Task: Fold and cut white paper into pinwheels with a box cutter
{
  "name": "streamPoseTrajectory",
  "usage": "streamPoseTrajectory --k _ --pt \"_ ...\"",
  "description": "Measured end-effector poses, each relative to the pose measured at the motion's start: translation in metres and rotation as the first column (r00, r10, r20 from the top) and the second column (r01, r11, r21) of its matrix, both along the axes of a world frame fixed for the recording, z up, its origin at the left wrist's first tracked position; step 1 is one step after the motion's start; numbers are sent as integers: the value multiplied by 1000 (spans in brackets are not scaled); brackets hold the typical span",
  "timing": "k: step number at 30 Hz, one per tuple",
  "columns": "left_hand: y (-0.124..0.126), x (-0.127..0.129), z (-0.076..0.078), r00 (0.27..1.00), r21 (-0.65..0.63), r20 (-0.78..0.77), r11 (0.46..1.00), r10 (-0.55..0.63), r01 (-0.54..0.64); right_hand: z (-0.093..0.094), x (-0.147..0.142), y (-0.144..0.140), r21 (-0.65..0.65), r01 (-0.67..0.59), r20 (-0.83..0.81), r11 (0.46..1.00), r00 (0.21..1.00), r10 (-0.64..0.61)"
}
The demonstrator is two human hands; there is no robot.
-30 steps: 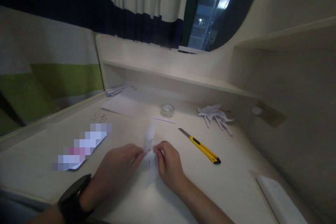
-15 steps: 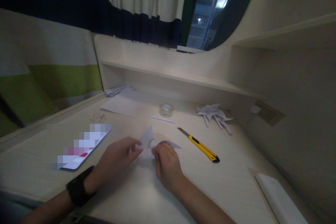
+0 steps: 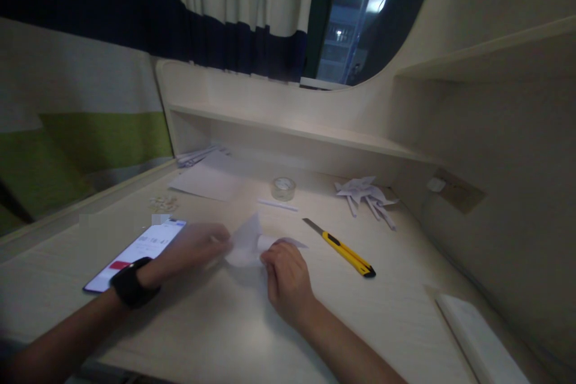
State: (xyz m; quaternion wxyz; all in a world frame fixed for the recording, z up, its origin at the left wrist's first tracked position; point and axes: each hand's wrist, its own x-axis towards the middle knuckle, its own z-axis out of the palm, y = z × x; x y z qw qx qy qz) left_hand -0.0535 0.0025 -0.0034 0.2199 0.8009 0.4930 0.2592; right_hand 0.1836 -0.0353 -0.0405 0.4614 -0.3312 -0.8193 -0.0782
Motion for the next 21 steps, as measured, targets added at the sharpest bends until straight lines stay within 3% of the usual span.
streamPoseTrajectory --k 3,6,11,15,18,21 --pt "-7 8 6 995 208 -100 978 28 -7 -8 1 3 7 9 93 1000 996 -9" --pt "-12 17 7 990 232 -128 972 65 -34 -13 2 5 16 36 147 999 988 -38" --pt "-9 32 6 997 90 -31 993 74 -71 -13 3 6 46 82 171 996 981 -89" --pt "2 41 7 984 -198 157 979 79 -47 -10 1 4 60 102 163 993 980 -111" --pt "8 46 5 909 -395 407 915 90 87 -9 1 2 60 123 144 991 981 -131" --pt "9 47 4 792 -449 597 872 131 194 -9 2 2 50 125 127 991 983 -130"
